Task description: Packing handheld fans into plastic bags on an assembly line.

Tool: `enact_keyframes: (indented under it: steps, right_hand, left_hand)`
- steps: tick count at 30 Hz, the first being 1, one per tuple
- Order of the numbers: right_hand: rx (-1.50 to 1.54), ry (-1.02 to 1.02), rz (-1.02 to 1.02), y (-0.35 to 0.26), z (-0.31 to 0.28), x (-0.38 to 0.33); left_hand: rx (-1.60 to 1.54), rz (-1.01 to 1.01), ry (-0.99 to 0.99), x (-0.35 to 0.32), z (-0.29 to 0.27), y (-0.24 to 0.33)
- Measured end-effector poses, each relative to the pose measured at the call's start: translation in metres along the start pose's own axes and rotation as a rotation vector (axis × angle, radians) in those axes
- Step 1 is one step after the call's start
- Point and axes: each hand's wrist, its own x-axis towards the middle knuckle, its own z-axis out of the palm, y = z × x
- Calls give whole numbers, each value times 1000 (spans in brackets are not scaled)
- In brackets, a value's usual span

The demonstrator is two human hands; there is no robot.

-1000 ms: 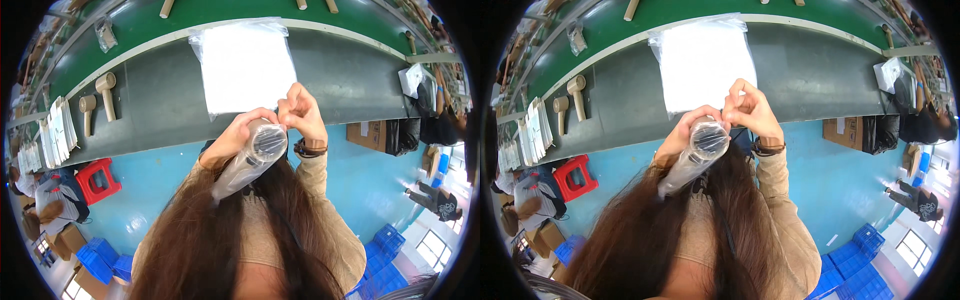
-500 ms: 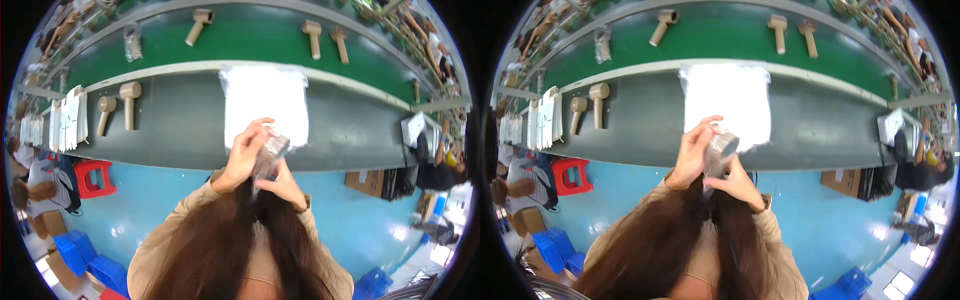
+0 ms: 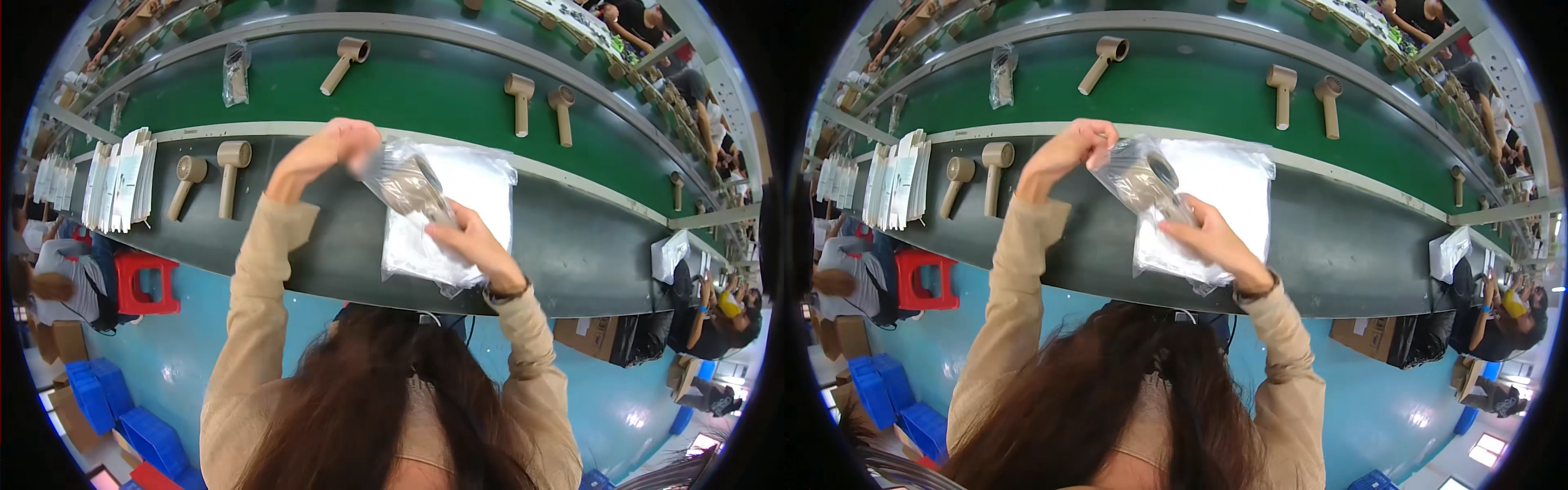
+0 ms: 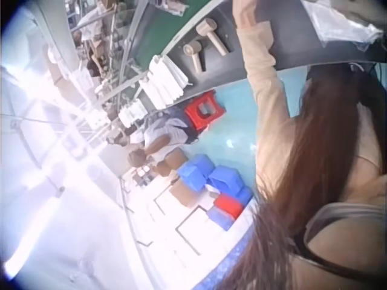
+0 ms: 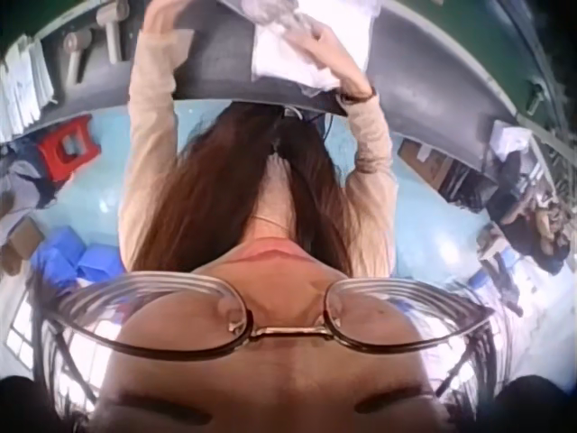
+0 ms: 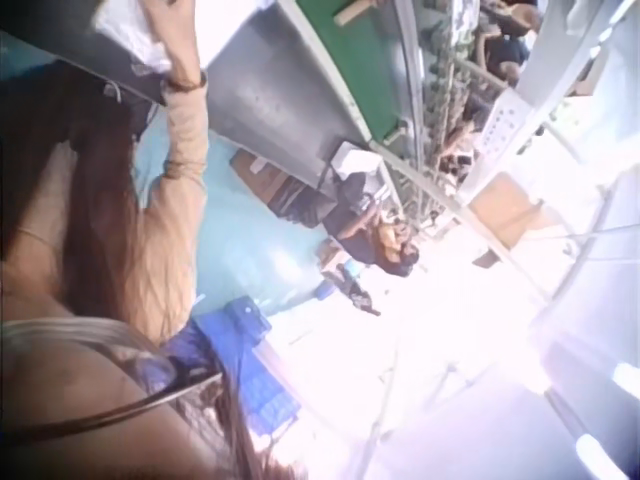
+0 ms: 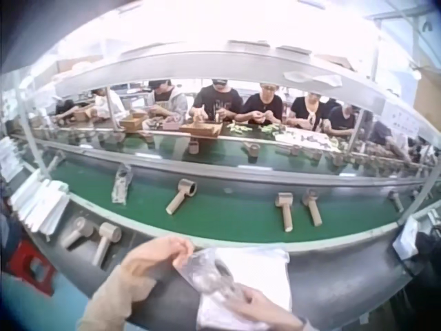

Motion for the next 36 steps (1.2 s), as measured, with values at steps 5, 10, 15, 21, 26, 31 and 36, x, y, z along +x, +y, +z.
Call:
enact_keyframes:
  steps: [5, 10, 15, 21, 26, 31, 36]
  right_hand:
    - [-373, 261, -215, -13, -57, 103]
    - [-853, 751, -196, -6, -122, 215]
    - [-1169, 1033, -656, -10, -109, 189]
    - [-841, -91, -211, 6, -72, -36]
    - [-1221, 235, -352, 77, -52, -66]
    - [-1007, 307, -226, 85, -56, -64]
    - [-993, 452, -448, 89, -61, -66]
  left_hand:
    - [897, 347, 687, 67, -86, -8]
    - [1474, -95, 1010, 125, -159, -48]
    - [1240, 113, 808, 122, -202, -70]
    - [437, 108, 508, 67, -94, -26]
    - [142, 37, 349, -8, 39, -34]
    - [564, 194, 390, -42, 138, -66]
    - [506, 166, 497, -49, 185, -78]
